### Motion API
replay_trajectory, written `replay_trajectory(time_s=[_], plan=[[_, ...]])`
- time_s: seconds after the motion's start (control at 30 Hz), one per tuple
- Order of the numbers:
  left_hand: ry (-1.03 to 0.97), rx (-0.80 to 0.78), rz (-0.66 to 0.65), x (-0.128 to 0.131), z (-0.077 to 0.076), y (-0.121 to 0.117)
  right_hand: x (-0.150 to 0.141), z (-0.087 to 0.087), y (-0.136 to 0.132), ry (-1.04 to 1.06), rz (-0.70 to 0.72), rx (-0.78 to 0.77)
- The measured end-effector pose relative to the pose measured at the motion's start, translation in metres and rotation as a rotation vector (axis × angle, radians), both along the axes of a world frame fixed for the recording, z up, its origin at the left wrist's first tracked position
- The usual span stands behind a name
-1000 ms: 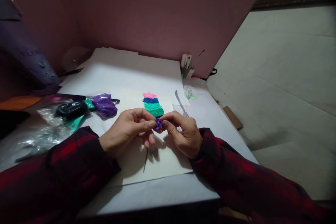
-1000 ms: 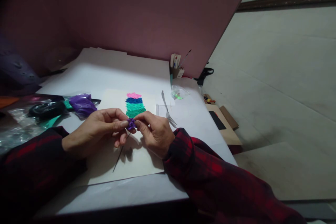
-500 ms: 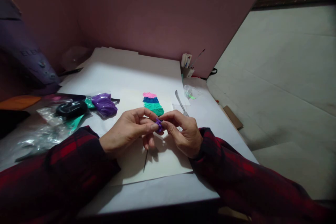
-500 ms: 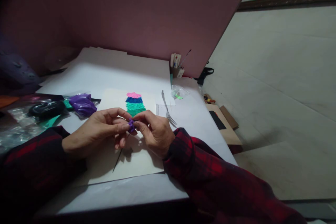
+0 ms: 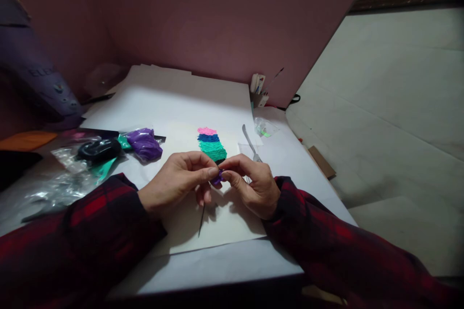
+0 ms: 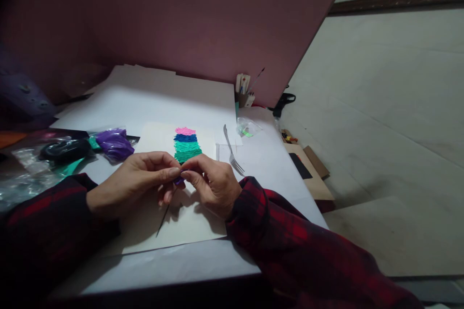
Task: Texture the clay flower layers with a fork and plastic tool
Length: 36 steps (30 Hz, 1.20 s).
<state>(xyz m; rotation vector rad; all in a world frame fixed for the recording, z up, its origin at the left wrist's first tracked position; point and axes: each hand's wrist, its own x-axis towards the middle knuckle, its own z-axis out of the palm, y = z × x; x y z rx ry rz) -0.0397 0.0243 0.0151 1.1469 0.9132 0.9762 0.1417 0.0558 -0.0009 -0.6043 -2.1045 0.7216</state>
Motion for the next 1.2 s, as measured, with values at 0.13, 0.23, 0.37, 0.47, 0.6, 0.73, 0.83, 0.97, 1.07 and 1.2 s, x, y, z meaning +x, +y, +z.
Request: replay_trajectory(time_s=[0.13,0.23,0.37,0.47,0.6,0.73,0.83,0.97,1.07,1.2], plan=[[-0.009,-0.037,0.010,-0.0002,0.0000,0.0000,-0.0005,0.0014,-0.0009,-0.007,-0.021,0.023],[-0.007,-0.045,0.015,0.0001,-0.0003,-0.0003,-0.0010,0.0019,-0.0005,-0.019,-0.064,0.075],[-0.026,-0.050,0.021,0.0001,-0.0010,0.0003,-0.0011,0.0013,0.0008,-0.021,-0.076,0.103],[-0.051,-0.058,0.024,-0.0002,-0.0013,0.0012,-0.0007,-0.0001,0.0017,-0.032,-0.073,0.101],[-0.051,-0.058,0.027,-0.0007,-0.0006,0.0013,-0.0003,-0.0012,0.0027,-0.045,-0.069,0.097],[-0.024,-0.039,0.023,-0.0009,0.0007,0.0004,-0.0012,0.0000,0.0020,-0.055,-0.093,0.092],[-0.017,-0.028,0.018,-0.0007,0.0008,-0.0004,-0.0020,0.0014,0.0006,-0.073,-0.115,0.091],[-0.008,-0.030,0.023,-0.0005,0.0008,-0.0008,-0.0019,0.0014,-0.0002,-0.096,-0.127,0.125],[0.011,-0.051,0.031,-0.0006,0.0014,-0.0002,-0.0016,0.0008,0.0000,-0.104,-0.126,0.167],[0.035,-0.068,0.039,-0.0015,0.0015,0.0002,-0.0015,0.0010,0.0000,-0.094,-0.107,0.186]])
